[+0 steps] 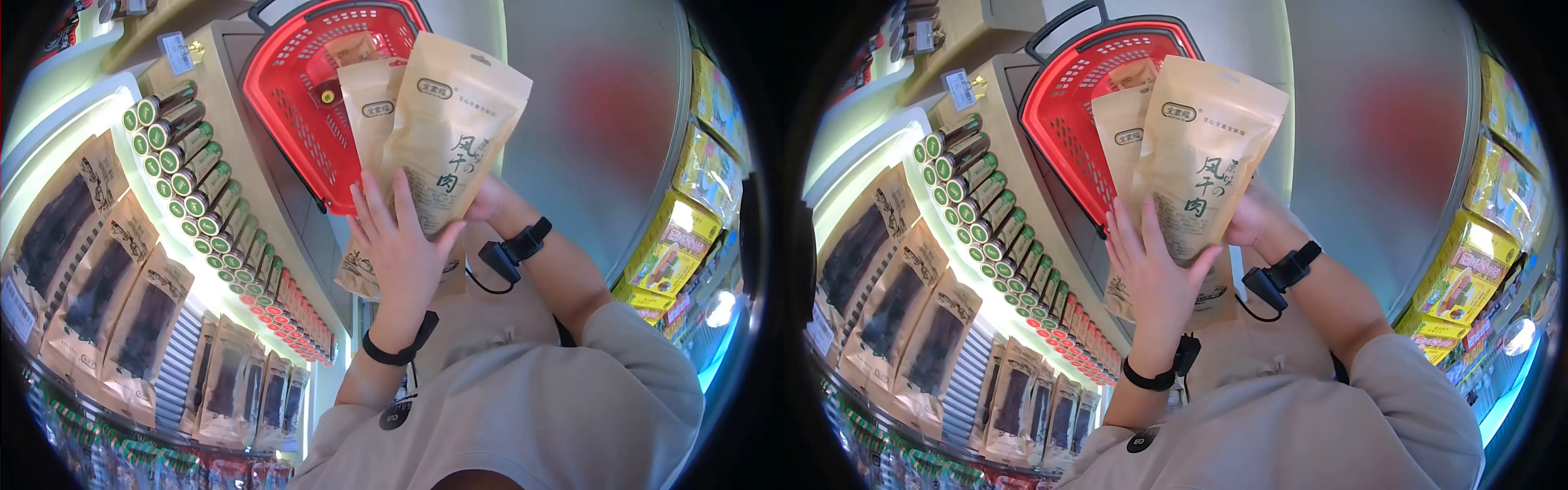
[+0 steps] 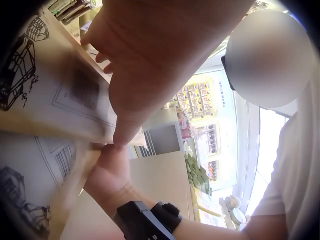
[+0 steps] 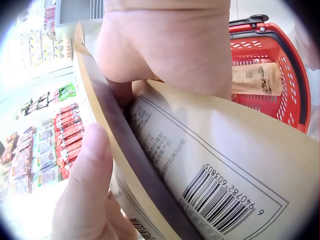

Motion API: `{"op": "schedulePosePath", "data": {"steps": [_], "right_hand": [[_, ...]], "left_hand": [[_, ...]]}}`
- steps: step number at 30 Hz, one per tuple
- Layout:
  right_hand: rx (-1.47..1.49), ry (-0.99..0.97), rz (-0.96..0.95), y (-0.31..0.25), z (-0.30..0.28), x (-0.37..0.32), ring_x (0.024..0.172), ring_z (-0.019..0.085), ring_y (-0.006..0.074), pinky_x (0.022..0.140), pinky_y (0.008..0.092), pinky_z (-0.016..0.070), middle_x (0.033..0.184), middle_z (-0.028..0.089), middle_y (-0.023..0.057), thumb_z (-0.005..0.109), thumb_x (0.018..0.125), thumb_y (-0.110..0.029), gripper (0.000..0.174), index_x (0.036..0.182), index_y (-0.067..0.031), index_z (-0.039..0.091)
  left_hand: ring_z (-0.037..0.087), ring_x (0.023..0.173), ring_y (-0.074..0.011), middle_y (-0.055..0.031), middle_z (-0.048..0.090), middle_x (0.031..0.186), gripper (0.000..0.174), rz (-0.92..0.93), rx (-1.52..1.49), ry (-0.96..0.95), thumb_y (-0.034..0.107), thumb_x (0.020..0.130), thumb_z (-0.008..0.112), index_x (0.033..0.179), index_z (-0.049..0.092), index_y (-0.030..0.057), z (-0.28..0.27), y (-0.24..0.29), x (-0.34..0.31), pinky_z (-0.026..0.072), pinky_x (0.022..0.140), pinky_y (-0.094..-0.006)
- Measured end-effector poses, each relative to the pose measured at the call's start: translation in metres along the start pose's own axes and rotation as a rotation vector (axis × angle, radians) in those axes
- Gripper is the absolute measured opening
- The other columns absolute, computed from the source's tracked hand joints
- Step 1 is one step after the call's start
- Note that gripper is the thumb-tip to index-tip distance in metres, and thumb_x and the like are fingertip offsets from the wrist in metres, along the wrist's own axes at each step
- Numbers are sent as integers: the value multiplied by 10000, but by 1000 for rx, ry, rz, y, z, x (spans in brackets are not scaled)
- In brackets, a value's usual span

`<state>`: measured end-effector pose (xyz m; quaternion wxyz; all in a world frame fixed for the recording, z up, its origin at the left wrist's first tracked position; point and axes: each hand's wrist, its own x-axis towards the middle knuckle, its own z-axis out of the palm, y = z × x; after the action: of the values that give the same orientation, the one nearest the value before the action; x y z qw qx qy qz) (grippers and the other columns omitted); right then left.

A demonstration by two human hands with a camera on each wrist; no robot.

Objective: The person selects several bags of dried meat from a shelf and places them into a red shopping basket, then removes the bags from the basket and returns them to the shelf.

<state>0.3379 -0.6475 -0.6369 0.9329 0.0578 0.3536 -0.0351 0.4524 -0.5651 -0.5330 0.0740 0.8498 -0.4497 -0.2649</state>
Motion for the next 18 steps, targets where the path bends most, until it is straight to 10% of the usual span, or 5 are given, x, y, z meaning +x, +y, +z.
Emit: {"op": "schedulePosePath", "data": {"steps": [6,11,18], "right_hand": [[-56,211,-37,-3,-37,-16,1089,573,233,925,373,486,1243,551,145,471,958,-228,389,1276,-3,471],[53,277,-205,-17,-23,-29,1161,514,221,985,369,415,1276,524,114,466,963,-246,409,1306,-27,430],[85,168,-247,-23,-4,-29,1175,503,220,989,375,406,1293,513,105,469,962,-270,445,1327,-24,408]], "left_hand": [[470,1130,-382,-236,449,1256,1026,-252,-442,-37,382,524,858,1334,365,-9,19,-11,18,402,914,-476],[555,984,-276,-184,551,1058,712,-485,-781,-323,216,615,847,1124,415,-33,50,-33,15,458,823,-371],[550,967,-191,-123,554,1052,536,-499,-1144,-48,71,674,778,1063,416,1,83,-67,-15,461,843,-325]]}}
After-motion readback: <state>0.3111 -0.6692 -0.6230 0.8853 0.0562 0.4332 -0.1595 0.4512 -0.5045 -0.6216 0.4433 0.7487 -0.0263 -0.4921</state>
